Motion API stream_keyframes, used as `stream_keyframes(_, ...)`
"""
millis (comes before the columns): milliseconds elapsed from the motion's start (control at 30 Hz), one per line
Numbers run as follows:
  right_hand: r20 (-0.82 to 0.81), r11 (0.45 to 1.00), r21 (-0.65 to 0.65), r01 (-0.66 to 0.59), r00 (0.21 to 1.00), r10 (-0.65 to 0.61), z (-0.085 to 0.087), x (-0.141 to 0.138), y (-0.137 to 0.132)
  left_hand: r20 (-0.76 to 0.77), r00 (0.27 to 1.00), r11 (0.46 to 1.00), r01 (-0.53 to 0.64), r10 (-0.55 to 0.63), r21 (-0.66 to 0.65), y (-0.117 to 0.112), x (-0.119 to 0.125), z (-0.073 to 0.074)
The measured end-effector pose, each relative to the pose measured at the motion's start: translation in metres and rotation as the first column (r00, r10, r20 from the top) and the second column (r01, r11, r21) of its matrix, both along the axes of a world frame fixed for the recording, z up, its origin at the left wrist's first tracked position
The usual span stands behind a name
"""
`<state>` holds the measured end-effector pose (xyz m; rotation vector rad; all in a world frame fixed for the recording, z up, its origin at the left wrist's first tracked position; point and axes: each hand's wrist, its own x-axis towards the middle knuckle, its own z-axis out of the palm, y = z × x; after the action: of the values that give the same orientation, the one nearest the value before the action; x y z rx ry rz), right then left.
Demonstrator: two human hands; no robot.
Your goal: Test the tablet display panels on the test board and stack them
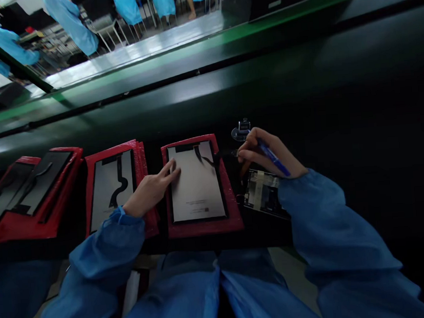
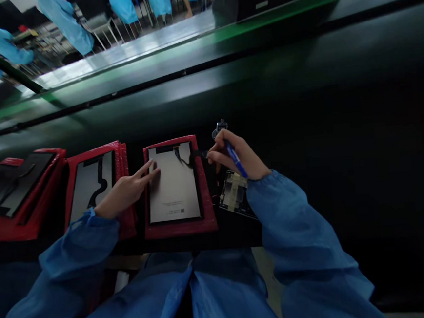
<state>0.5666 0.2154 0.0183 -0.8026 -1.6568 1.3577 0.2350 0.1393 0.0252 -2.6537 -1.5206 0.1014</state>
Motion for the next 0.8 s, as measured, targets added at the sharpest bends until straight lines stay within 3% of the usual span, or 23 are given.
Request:
stream_keyframes(67,0.027,0.999,0.053,-0.010,1.000,0.008,-0.003,-0.012,-0.008,0.216,0.972,0.995,-0.082,0.091,-0.048,-0.008,0.012,0.006)
stream_keyframes(100,0.048,0.997,0.072,-0.026,0.999,0.023,-0.005,-0.018,-0.013,0.376,0.918,0.992,-0.106,0.127,-0.074,-0.011,0.021,0.007)
stream_keyframes(200,0.136,0.987,0.087,-0.136,0.983,0.123,-0.012,-0.034,-0.023,0.765,0.598,0.968,-0.085,0.238,-0.234,-0.013,0.055,0.003)
stream_keyframes(267,0.192,0.979,0.081,-0.189,0.966,0.171,-0.016,-0.039,-0.027,0.835,0.421,0.928,-0.049,0.355,-0.370,-0.011,0.075,-0.005)
stream_keyframes(333,0.233,0.976,0.079,-0.203,0.956,0.180,-0.019,-0.042,-0.028,0.822,0.328,0.876,-0.043,0.466,-0.480,-0.007,0.088,-0.015)
stream_keyframes(500,0.269,0.970,0.075,-0.232,0.941,0.205,-0.021,-0.044,-0.029,0.792,0.271,0.826,-0.028,0.548,-0.562,-0.002,0.093,-0.028)
stream_keyframes(800,0.205,0.973,0.036,-0.230,0.954,0.218,-0.025,-0.049,-0.034,0.802,0.304,0.821,0.096,0.514,-0.563,0.000,0.088,-0.029)
